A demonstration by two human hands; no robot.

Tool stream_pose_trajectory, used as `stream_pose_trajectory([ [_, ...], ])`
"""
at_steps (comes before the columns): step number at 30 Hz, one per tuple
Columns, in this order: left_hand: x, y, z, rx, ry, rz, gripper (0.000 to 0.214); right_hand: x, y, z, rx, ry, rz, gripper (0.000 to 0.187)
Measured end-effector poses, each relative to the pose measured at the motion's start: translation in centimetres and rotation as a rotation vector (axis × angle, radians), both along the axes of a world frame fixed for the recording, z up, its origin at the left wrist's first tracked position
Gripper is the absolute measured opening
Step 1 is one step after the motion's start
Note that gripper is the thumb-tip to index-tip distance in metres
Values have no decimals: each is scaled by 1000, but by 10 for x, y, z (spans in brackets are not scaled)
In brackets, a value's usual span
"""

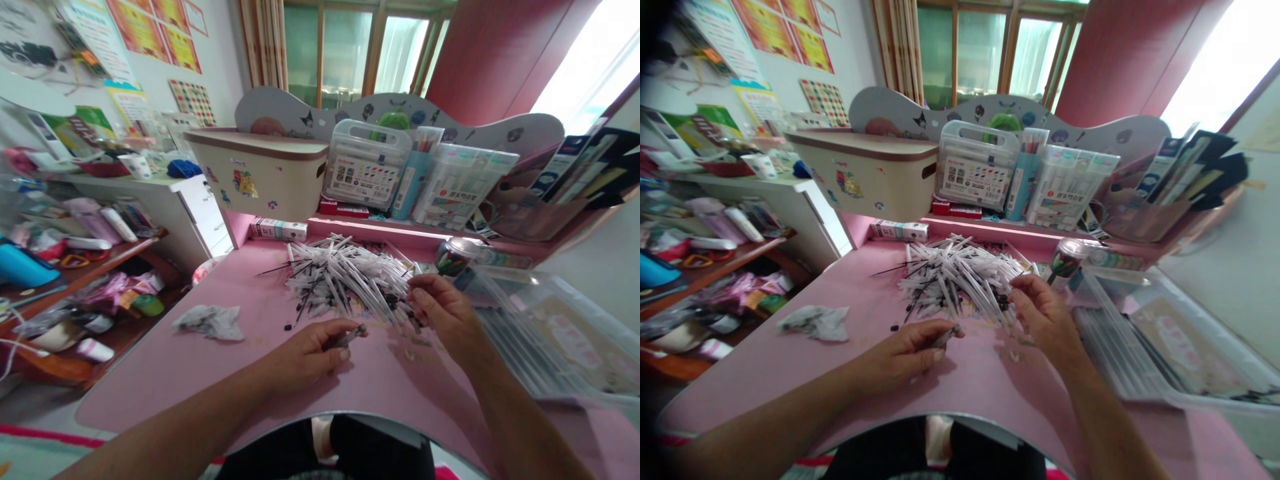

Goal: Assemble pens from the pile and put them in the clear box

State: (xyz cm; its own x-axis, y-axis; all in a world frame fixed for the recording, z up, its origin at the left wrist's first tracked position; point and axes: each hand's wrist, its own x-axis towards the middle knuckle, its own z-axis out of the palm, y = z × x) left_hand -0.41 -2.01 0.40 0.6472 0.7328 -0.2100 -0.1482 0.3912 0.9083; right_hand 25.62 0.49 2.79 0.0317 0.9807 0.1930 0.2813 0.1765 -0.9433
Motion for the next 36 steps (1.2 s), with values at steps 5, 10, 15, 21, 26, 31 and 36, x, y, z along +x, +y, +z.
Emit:
stream_pose_trajectory([
  [5,3,2,-3,-41,-5,102,33,38,12,4,-82,-880,-11,19],
  [10,4,7,-7,-25,8,226,34,40,14,-4,-411,-1223,85,11],
  [15,3,11,-11,-79,-13,252,41,33,13,-5,-433,-1292,78,12],
  [21,2,11,-12,-71,-66,178,41,28,11,-3,-339,-1275,80,7],
  [26,0,10,-10,-48,32,112,49,6,1,1,-178,-628,335,4],
  [31,0,7,-5,-67,76,132,44,-29,-10,-10,-304,82,440,11],
  [36,1,8,-1,-46,39,120,35,-47,-10,-20,-296,307,368,19],
])
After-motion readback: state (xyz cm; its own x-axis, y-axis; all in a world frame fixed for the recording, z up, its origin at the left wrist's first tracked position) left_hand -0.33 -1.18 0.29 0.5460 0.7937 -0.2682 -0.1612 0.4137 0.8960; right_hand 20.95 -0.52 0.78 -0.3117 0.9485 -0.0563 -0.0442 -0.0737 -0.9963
